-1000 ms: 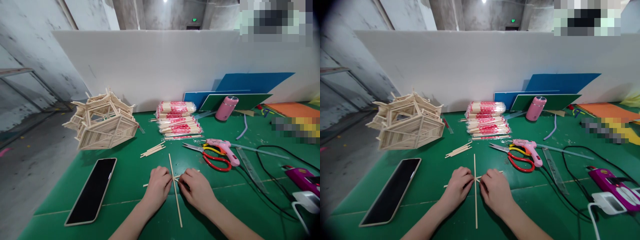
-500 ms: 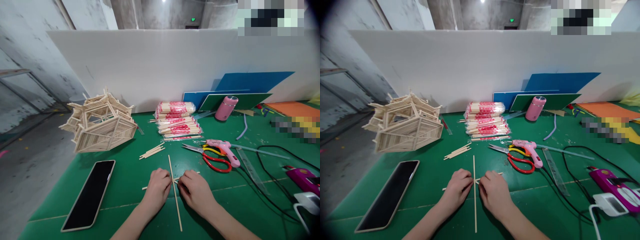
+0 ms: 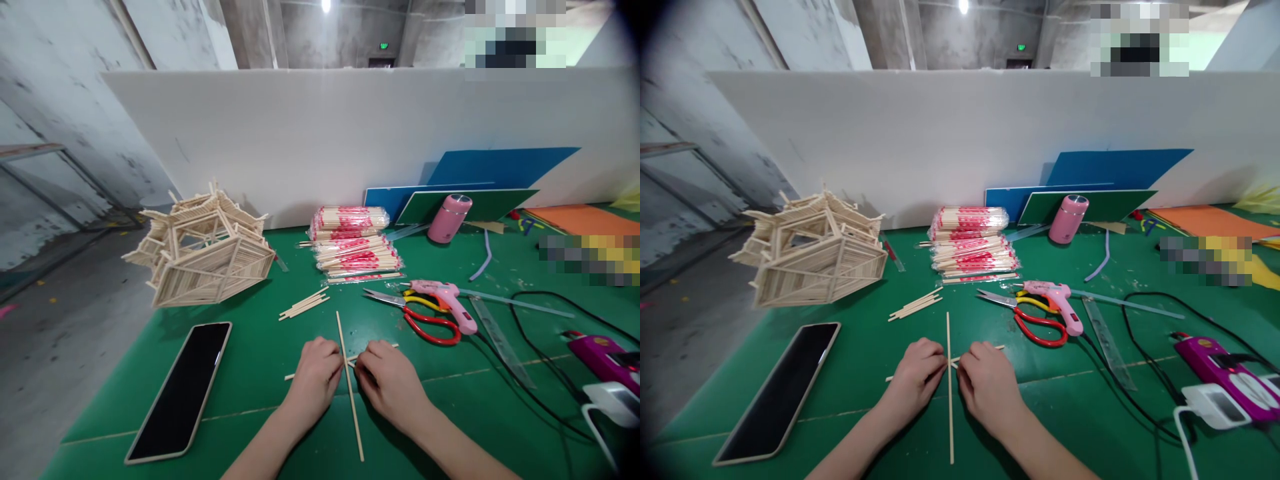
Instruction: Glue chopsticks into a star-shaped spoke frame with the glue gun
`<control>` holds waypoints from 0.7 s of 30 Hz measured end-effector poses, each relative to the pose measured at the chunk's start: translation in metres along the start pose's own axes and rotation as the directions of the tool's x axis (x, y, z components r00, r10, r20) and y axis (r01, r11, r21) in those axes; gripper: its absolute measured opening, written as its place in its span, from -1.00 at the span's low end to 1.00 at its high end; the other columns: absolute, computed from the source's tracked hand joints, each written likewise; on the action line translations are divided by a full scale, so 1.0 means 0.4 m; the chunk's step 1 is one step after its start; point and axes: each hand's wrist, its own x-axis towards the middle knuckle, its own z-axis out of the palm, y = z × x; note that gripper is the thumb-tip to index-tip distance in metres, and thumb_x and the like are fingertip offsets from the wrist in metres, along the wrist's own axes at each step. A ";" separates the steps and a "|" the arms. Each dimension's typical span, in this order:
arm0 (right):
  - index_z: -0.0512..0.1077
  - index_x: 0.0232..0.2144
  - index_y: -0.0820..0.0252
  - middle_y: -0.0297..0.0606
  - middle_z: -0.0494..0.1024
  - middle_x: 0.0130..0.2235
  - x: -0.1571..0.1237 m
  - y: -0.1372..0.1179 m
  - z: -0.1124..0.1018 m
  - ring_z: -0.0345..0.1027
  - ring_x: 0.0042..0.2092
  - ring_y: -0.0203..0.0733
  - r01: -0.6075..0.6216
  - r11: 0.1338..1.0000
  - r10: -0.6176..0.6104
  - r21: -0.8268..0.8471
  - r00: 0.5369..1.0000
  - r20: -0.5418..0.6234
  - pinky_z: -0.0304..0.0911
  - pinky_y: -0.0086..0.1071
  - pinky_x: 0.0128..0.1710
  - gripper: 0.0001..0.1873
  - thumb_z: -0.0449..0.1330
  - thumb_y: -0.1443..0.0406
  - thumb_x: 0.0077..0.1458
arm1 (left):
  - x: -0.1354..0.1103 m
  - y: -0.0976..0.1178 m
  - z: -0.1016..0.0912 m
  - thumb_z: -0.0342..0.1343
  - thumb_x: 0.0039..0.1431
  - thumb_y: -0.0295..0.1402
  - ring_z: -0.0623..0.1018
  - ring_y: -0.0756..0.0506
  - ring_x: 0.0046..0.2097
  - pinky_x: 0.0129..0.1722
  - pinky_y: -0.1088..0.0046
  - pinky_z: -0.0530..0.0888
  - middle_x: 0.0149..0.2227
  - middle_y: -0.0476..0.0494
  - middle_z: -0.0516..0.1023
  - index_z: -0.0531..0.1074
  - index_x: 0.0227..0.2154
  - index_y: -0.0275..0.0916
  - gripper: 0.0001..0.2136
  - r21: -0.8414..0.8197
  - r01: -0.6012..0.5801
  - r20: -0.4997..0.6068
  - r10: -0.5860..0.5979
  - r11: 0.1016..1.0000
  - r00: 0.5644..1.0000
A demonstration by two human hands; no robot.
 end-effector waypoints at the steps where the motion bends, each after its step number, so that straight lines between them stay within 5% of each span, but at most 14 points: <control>1: 0.32 -0.51 0.19 -0.28 0.32 -0.44 0.000 0.000 0.001 0.11 -0.37 -0.24 0.000 1.000 0.000 -0.003 1.000 -0.001 -0.07 -0.39 -0.41 -0.84 -0.02 0.38 0.05 | 0.000 0.000 0.000 -0.14 0.12 -0.46 0.29 -0.06 -0.34 -0.35 0.38 0.22 -0.45 -0.11 0.39 0.40 -0.50 -0.28 -0.78 0.001 -0.001 -0.001 0.001 1.000 1.000; 21: 0.33 -0.51 0.19 -0.29 0.32 -0.45 -0.009 -0.003 -0.005 0.13 -0.37 -0.25 -0.007 1.000 0.007 0.009 1.000 0.009 -0.02 -0.40 -0.38 -0.84 -0.01 0.36 0.04 | -0.008 0.007 -0.003 -0.16 0.12 -0.46 0.28 -0.05 -0.34 -0.34 0.39 0.21 -0.45 -0.09 0.35 0.37 -0.51 -0.27 -0.78 0.018 0.010 0.001 -0.010 1.000 1.000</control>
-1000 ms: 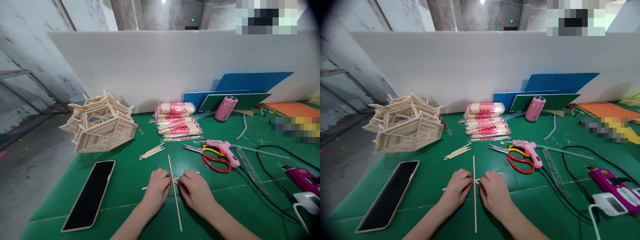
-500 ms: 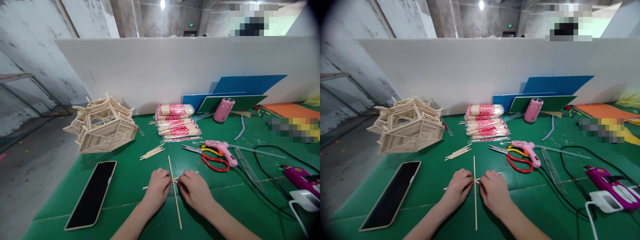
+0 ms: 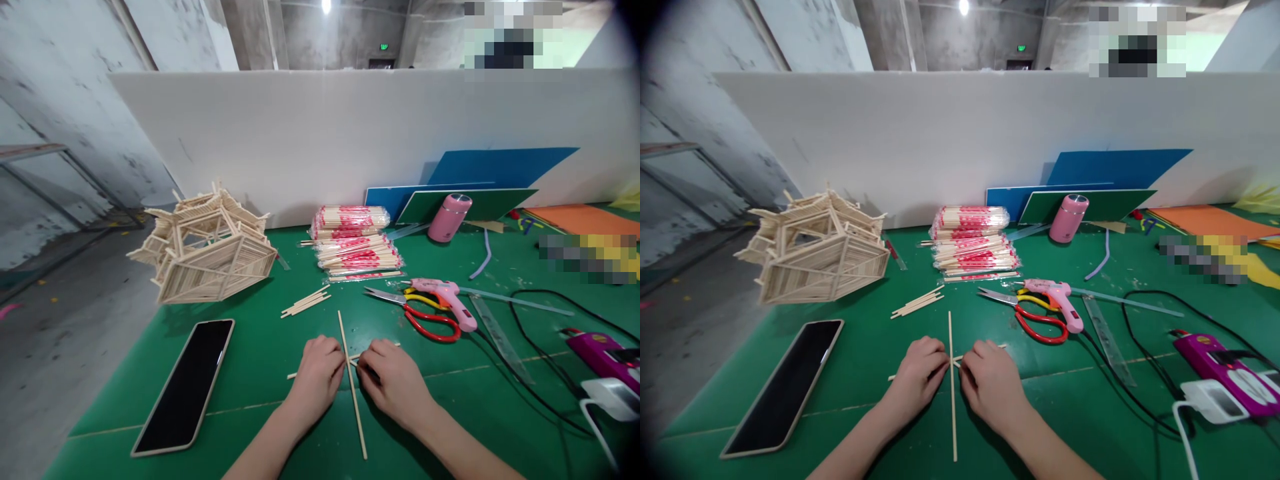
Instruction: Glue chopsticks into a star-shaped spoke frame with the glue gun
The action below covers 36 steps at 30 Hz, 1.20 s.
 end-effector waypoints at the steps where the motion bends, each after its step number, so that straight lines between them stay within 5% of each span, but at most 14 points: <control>1: 0.33 -0.51 0.19 -0.29 0.32 -0.45 0.000 0.000 0.000 0.13 -0.38 -0.26 0.002 1.000 -0.002 0.002 1.000 -0.005 -0.02 -0.40 -0.38 -0.84 -0.01 0.36 0.04 | 0.000 -0.001 0.000 -0.16 0.12 -0.46 0.28 -0.05 -0.34 -0.33 0.39 0.22 -0.44 -0.09 0.36 0.37 -0.50 -0.26 -0.78 -0.002 0.000 0.001 0.000 1.000 1.000; 11: 0.36 -0.49 0.18 -0.27 0.33 -0.44 -0.006 -0.002 -0.017 0.18 -0.36 -0.24 0.018 1.000 -0.016 0.026 0.998 -0.065 0.05 -0.40 -0.37 -0.87 0.02 0.35 0.01 | -0.001 0.005 -0.015 -0.11 0.10 -0.41 0.32 -0.07 -0.32 -0.32 0.38 0.25 -0.43 -0.10 0.37 0.41 -0.46 -0.23 -0.81 0.009 0.041 0.003 -0.041 0.999 0.999; 17: 0.36 -0.43 0.17 -0.27 0.38 -0.44 -0.006 0.046 -0.066 0.24 -0.35 -0.24 -0.059 0.968 0.112 0.242 0.971 -0.213 0.14 -0.40 -0.34 -0.79 -0.06 0.29 0.09 | -0.005 0.001 -0.043 -0.10 0.08 -0.43 0.37 -0.07 -0.31 -0.30 0.37 0.29 -0.41 -0.12 0.42 0.42 -0.42 -0.24 -0.82 -0.001 0.059 -0.026 -0.059 0.998 0.998; 20: 0.37 -0.37 0.18 -0.24 0.45 -0.36 -0.008 0.101 -0.079 0.29 -0.31 -0.21 -0.122 0.907 0.275 0.404 0.897 -0.347 0.18 -0.37 -0.29 -0.80 -0.02 0.23 0.07 | -0.004 -0.016 -0.070 -0.10 0.07 -0.42 0.39 -0.07 -0.32 -0.29 0.36 0.31 -0.42 -0.12 0.43 0.42 -0.44 -0.24 -0.82 0.009 0.092 -0.085 -0.091 0.996 0.992; 26: 0.41 -0.38 0.25 -0.19 0.49 -0.34 -0.015 0.179 -0.076 0.32 -0.30 -0.15 -0.228 0.759 0.583 0.610 0.655 -0.481 0.21 -0.34 -0.34 -0.70 0.00 0.16 0.03 | -0.016 -0.066 -0.128 -0.08 0.05 -0.39 0.42 -0.05 -0.31 -0.27 0.40 0.35 -0.40 -0.10 0.44 0.40 -0.47 -0.23 -0.85 -0.059 0.190 -0.281 -0.198 0.980 0.939; 30: 0.41 -0.38 0.25 -0.20 0.48 -0.36 -0.017 0.180 -0.073 0.31 -0.33 -0.16 -0.241 0.749 0.610 0.617 0.614 -0.500 0.20 -0.36 -0.39 -0.70 0.01 0.16 0.01 | -0.031 -0.084 -0.148 -0.07 0.04 -0.36 0.42 -0.04 -0.34 -0.32 0.43 0.37 -0.42 -0.08 0.43 0.40 -0.48 -0.24 -0.85 -0.088 0.238 -0.315 -0.254 0.967 0.915; 36: 0.41 -0.39 0.22 -0.21 0.48 -0.36 -0.019 0.173 -0.068 0.31 -0.32 -0.16 -0.229 0.773 0.580 0.592 0.633 -0.513 0.20 -0.35 -0.36 -0.71 0.00 0.15 0.02 | -0.035 -0.095 -0.149 -0.07 0.03 -0.33 0.42 -0.04 -0.36 -0.34 0.43 0.36 -0.44 -0.06 0.43 0.39 -0.51 -0.23 -0.83 -0.062 0.260 -0.309 -0.266 0.964 0.913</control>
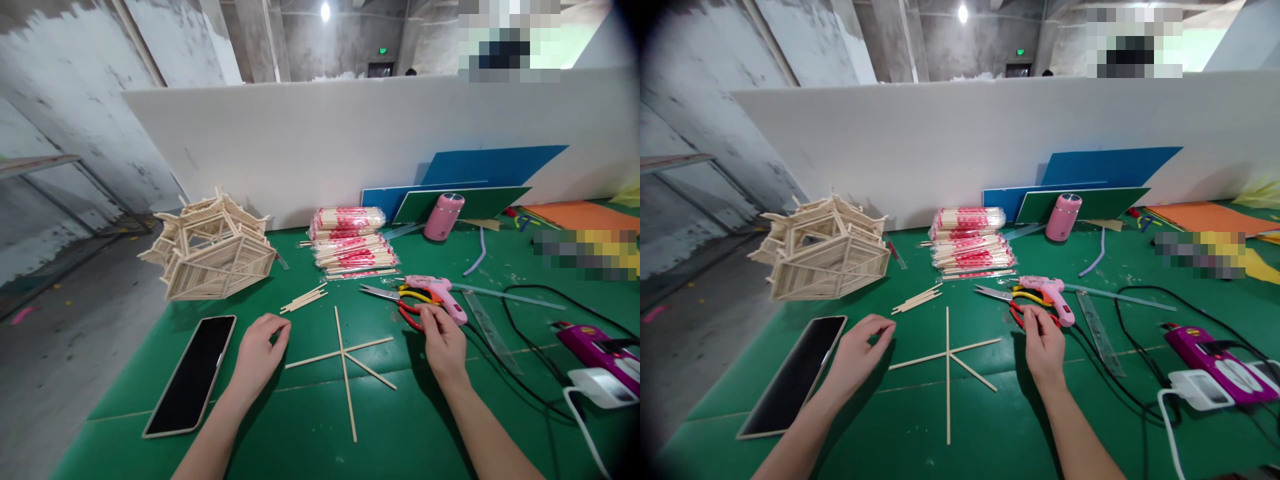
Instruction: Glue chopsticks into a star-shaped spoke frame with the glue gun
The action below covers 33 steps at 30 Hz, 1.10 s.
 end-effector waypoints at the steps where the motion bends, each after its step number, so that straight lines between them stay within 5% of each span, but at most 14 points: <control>1: 0.41 -0.39 0.22 -0.21 0.48 -0.36 0.000 0.001 0.000 0.31 -0.31 -0.16 0.008 1.000 -0.008 0.000 1.000 -0.004 0.20 -0.35 -0.34 -0.71 0.00 0.15 0.02 | 0.002 0.000 0.001 -0.08 0.04 -0.33 0.42 -0.04 -0.36 -0.34 0.43 0.36 -0.44 -0.06 0.43 0.39 -0.51 -0.23 -0.83 0.010 -0.003 0.001 0.003 1.000 1.000; 11: 0.42 -0.39 0.23 -0.19 0.48 -0.35 0.002 0.001 0.000 0.31 -0.33 -0.16 0.030 0.999 -0.030 -0.025 1.000 -0.002 0.21 -0.33 -0.32 -0.70 -0.01 0.15 0.02 | 0.032 -0.008 0.017 -0.10 0.08 -0.34 0.41 -0.05 -0.31 -0.30 0.42 0.32 -0.40 -0.08 0.43 0.39 -0.46 -0.23 -0.82 0.136 -0.056 0.020 0.054 0.989 0.998; 18: 0.42 -0.39 0.23 -0.21 0.49 -0.37 -0.001 0.004 0.003 0.32 -0.34 -0.18 0.041 0.999 -0.041 -0.017 0.999 0.011 0.22 -0.35 -0.34 -0.70 0.00 0.15 0.02 | 0.090 0.006 0.053 -0.11 0.07 -0.39 0.39 -0.08 -0.29 -0.32 0.41 0.25 -0.38 -0.10 0.43 0.40 -0.43 -0.22 -0.83 0.432 -0.158 0.221 0.066 0.888 0.973; 33: 0.42 -0.37 0.23 -0.24 0.49 -0.38 -0.003 -0.001 0.005 0.32 -0.36 -0.21 0.052 0.999 -0.052 -0.008 0.997 0.059 0.23 -0.39 -0.37 -0.73 0.01 0.18 0.03 | 0.161 0.008 0.094 -0.14 0.01 -0.49 0.39 -0.18 -0.29 -0.34 0.29 0.16 -0.42 -0.24 0.45 0.39 -0.53 -0.29 -0.81 0.540 -0.200 0.330 0.013 0.817 0.944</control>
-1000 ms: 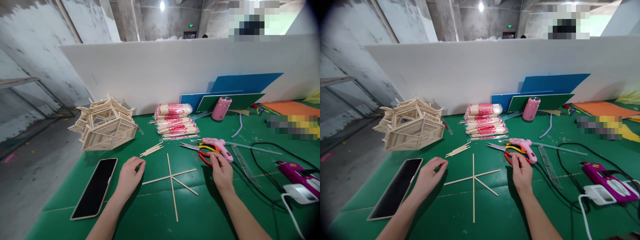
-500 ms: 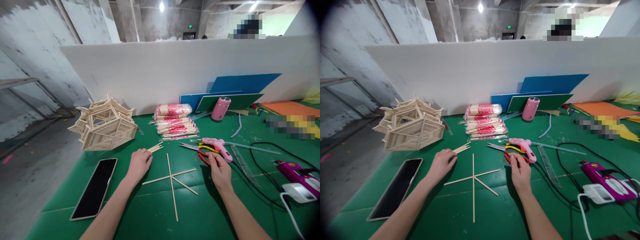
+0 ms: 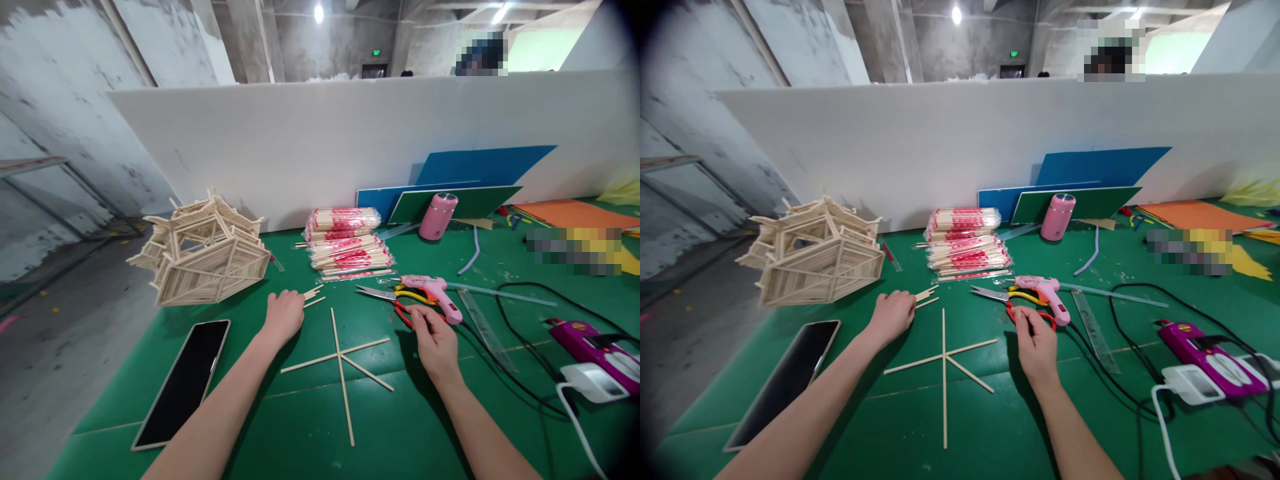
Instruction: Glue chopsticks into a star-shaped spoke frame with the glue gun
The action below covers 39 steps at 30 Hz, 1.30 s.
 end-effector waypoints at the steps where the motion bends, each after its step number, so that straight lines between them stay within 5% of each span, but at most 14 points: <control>1: 0.42 -0.37 0.23 -0.24 0.49 -0.38 0.000 0.000 0.000 0.32 -0.36 -0.21 0.000 1.000 0.000 0.000 1.000 0.002 0.23 -0.39 -0.37 -0.73 0.01 0.18 0.03 | 0.002 0.001 -0.001 -0.13 0.00 -0.50 0.39 -0.18 -0.29 -0.34 0.30 0.16 -0.42 -0.24 0.45 0.38 -0.53 -0.29 -0.81 -0.001 0.000 0.011 0.000 1.000 1.000; 10: 0.42 -0.39 0.23 -0.24 0.50 -0.39 -0.002 0.003 0.002 0.33 -0.37 -0.20 -0.008 1.000 0.008 0.001 1.000 0.015 0.25 -0.38 -0.36 -0.72 0.02 0.16 0.02 | 0.004 0.012 -0.012 -0.09 -0.08 -0.52 0.41 -0.18 -0.29 -0.33 0.33 0.19 -0.43 -0.25 0.44 0.36 -0.55 -0.31 -0.88 -0.063 0.043 0.035 -0.041 0.997 0.999; 16: 0.41 -0.36 0.22 -0.22 0.48 -0.36 -0.005 0.004 0.004 0.32 -0.33 -0.19 -0.004 0.999 0.003 0.047 1.000 0.028 0.24 -0.35 -0.33 -0.74 0.04 0.17 0.01 | -0.069 0.043 -0.101 -0.16 0.01 -0.44 0.34 0.01 -0.50 -0.48 0.51 0.20 -0.54 0.00 0.36 0.26 -0.49 -0.24 -0.89 -0.261 0.091 0.003 -0.093 0.961 0.996; 19: 0.39 -0.28 0.22 -0.23 0.45 -0.36 -0.013 -0.015 0.008 0.29 -0.34 -0.20 0.007 0.992 -0.015 0.124 0.997 0.070 0.23 -0.34 -0.33 -0.72 0.07 0.18 -0.01 | -0.123 0.087 -0.142 -0.15 0.05 -0.39 0.27 0.05 -0.53 -0.53 0.57 0.20 -0.58 0.08 0.25 0.19 -0.49 -0.22 -0.93 -0.743 0.041 -0.026 -0.089 0.669 0.996; 21: 0.36 -0.23 0.21 -0.28 0.41 -0.41 -0.027 -0.045 0.011 0.26 -0.41 -0.25 -0.021 0.980 -0.013 0.198 0.986 0.168 0.21 -0.38 -0.39 -0.70 0.08 0.19 -0.01 | -0.155 0.124 -0.153 -0.16 0.08 -0.36 0.21 0.07 -0.56 -0.57 0.59 0.18 -0.60 0.10 0.20 0.19 -0.47 -0.22 -0.91 -0.877 0.030 0.016 -0.033 0.479 0.999; 23: 0.32 -0.16 0.18 -0.33 0.35 -0.45 -0.046 -0.084 0.016 0.22 -0.45 -0.30 -0.100 0.951 -0.008 0.292 0.939 0.345 0.18 -0.43 -0.45 -0.66 0.06 0.17 0.01 | -0.183 0.161 -0.150 -0.17 0.10 -0.36 0.20 0.06 -0.52 -0.55 0.59 0.18 -0.56 0.08 0.20 0.20 -0.46 -0.22 -0.90 -0.907 0.028 0.028 -0.006 0.421 1.000; 26: 0.33 -0.20 0.18 -0.35 0.32 -0.48 -0.075 -0.137 0.029 0.19 -0.48 -0.33 -0.235 0.898 -0.016 0.373 0.829 0.559 0.15 -0.47 -0.50 -0.69 0.03 0.14 0.03 | -0.216 0.206 -0.129 -0.21 0.14 -0.37 0.20 0.05 -0.51 -0.53 0.57 0.18 -0.56 0.08 0.20 0.18 -0.44 -0.21 -0.89 -0.900 0.066 0.100 0.056 0.430 0.993; 28: 0.36 -0.35 0.20 -0.39 0.27 -0.56 -0.089 -0.159 0.038 0.14 -0.52 -0.36 -0.273 0.897 0.010 0.348 0.799 0.602 0.11 -0.50 -0.54 -0.73 0.01 0.14 0.05 | -0.232 0.224 -0.113 -0.24 0.16 -0.36 0.22 0.03 -0.50 -0.51 0.56 0.19 -0.54 0.05 0.24 0.18 -0.43 -0.20 -0.87 -0.882 0.075 0.110 0.048 0.466 0.993; 33: 0.33 -0.48 0.21 -0.40 0.28 -0.56 -0.109 -0.177 0.053 0.14 -0.50 -0.36 -0.198 0.933 -0.046 0.300 0.763 0.645 0.10 -0.51 -0.50 -0.73 -0.03 0.16 0.09 | -0.246 0.235 -0.088 -0.24 0.17 -0.34 0.31 -0.04 -0.39 -0.35 0.47 0.22 -0.45 -0.04 0.39 0.27 -0.47 -0.20 -0.78 -0.801 0.029 0.045 0.011 0.598 0.999; 39: 0.36 -0.38 0.20 -0.37 0.32 -0.54 -0.115 -0.175 0.054 0.18 -0.49 -0.33 -0.186 0.943 -0.022 0.277 0.795 0.607 0.13 -0.49 -0.50 -0.71 -0.06 0.16 0.10 | -0.236 0.227 -0.080 -0.24 0.18 -0.31 0.32 0.00 -0.42 -0.42 0.54 0.24 -0.47 -0.04 0.36 0.28 -0.45 -0.23 -0.77 -0.885 0.054 0.058 -0.006 0.463 0.998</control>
